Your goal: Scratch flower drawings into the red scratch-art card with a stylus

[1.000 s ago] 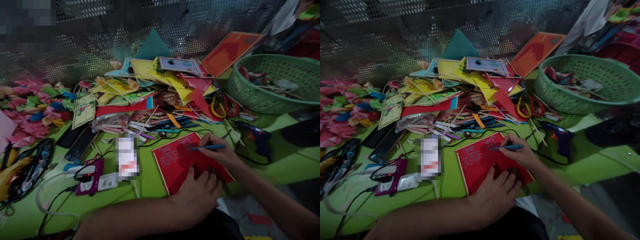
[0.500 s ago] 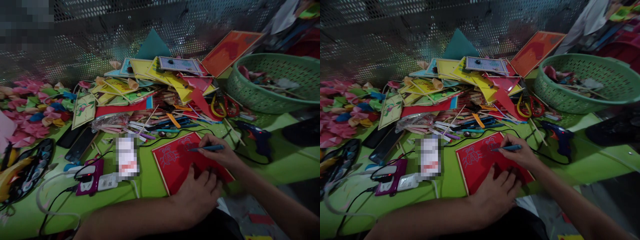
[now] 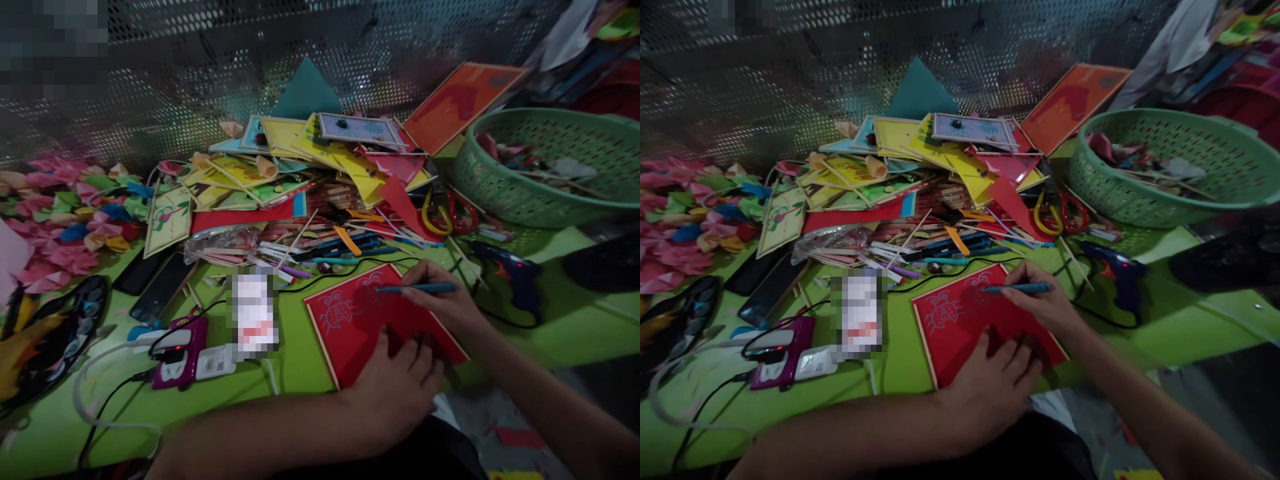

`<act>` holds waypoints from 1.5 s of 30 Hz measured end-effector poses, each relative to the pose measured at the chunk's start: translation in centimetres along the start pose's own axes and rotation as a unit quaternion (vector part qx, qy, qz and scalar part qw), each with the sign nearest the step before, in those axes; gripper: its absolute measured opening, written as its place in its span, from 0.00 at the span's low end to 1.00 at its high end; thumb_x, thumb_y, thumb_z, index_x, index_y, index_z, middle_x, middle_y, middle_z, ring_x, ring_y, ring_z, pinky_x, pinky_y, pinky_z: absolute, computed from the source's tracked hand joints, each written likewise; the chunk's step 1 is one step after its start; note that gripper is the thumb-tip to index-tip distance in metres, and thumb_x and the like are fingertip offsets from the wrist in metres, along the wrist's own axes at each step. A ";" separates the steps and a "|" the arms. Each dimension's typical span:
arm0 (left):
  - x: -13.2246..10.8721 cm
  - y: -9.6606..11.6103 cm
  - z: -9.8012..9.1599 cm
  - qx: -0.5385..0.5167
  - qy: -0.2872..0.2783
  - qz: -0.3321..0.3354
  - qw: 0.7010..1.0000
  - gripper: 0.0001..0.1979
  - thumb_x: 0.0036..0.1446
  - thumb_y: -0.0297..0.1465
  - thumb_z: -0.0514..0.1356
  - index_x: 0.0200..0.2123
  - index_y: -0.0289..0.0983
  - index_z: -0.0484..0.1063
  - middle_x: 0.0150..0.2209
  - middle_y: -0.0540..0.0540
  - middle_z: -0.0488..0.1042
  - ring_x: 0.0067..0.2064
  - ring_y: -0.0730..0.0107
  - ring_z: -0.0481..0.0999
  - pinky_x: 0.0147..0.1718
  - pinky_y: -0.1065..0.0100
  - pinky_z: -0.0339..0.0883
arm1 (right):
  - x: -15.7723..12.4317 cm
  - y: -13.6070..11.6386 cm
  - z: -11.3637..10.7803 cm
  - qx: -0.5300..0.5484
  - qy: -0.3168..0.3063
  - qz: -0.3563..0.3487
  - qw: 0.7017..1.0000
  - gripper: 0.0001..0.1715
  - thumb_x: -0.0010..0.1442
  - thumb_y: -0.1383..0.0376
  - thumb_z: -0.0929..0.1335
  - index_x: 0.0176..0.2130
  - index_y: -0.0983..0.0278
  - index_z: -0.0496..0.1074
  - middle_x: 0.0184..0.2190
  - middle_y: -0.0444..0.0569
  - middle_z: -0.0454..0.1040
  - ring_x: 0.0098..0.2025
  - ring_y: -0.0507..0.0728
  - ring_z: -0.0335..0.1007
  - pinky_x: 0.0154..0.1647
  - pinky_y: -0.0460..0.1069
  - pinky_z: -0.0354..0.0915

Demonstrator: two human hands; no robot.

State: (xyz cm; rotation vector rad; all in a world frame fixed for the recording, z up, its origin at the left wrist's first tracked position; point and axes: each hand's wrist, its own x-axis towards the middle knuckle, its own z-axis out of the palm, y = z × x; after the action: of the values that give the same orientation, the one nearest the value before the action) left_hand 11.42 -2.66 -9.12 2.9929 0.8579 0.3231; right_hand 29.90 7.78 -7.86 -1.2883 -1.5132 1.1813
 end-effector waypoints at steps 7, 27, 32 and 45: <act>0.0 0.1 0.0 0.001 -0.007 -0.003 1.000 0.26 0.73 0.41 0.51 0.67 0.34 0.66 0.68 0.36 0.66 0.63 0.54 0.66 0.60 0.40 0.65 | -0.4 -0.1 0.1 -0.027 -0.036 0.009 0.999 0.20 0.54 0.49 0.78 0.30 0.58 0.72 0.26 0.44 0.72 0.27 0.56 0.65 0.27 0.51 0.62; 0.0 0.0 -0.2 -0.004 -0.013 -0.002 1.000 0.25 0.74 0.40 0.50 0.66 0.35 0.67 0.67 0.37 0.67 0.62 0.55 0.66 0.59 0.41 0.66 | -0.3 -0.6 0.4 -0.045 -0.047 0.010 0.998 0.16 0.53 0.54 0.78 0.29 0.57 0.71 0.25 0.43 0.71 0.26 0.55 0.63 0.26 0.50 0.60; 0.0 0.0 -0.3 -0.001 -0.010 0.000 1.000 0.26 0.73 0.40 0.50 0.67 0.34 0.66 0.68 0.36 0.66 0.63 0.54 0.66 0.60 0.40 0.65 | -0.3 0.2 0.1 -0.018 -0.023 -0.004 1.000 0.17 0.57 0.50 0.77 0.31 0.55 0.72 0.28 0.45 0.72 0.29 0.57 0.66 0.29 0.52 0.62; 0.1 -0.1 -0.5 -0.009 -0.008 0.000 1.000 0.25 0.74 0.40 0.49 0.66 0.34 0.68 0.66 0.37 0.68 0.63 0.54 0.67 0.59 0.40 0.66 | 0.0 -0.1 0.4 -0.040 -0.016 -0.011 0.999 0.15 0.56 0.53 0.77 0.30 0.55 0.71 0.26 0.45 0.71 0.29 0.58 0.65 0.29 0.53 0.62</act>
State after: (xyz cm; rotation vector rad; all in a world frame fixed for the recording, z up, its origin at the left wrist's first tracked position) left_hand 11.32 -2.55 -8.65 2.9744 0.8491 0.3057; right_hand 29.52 7.67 -7.90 -1.3085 -1.6083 1.1412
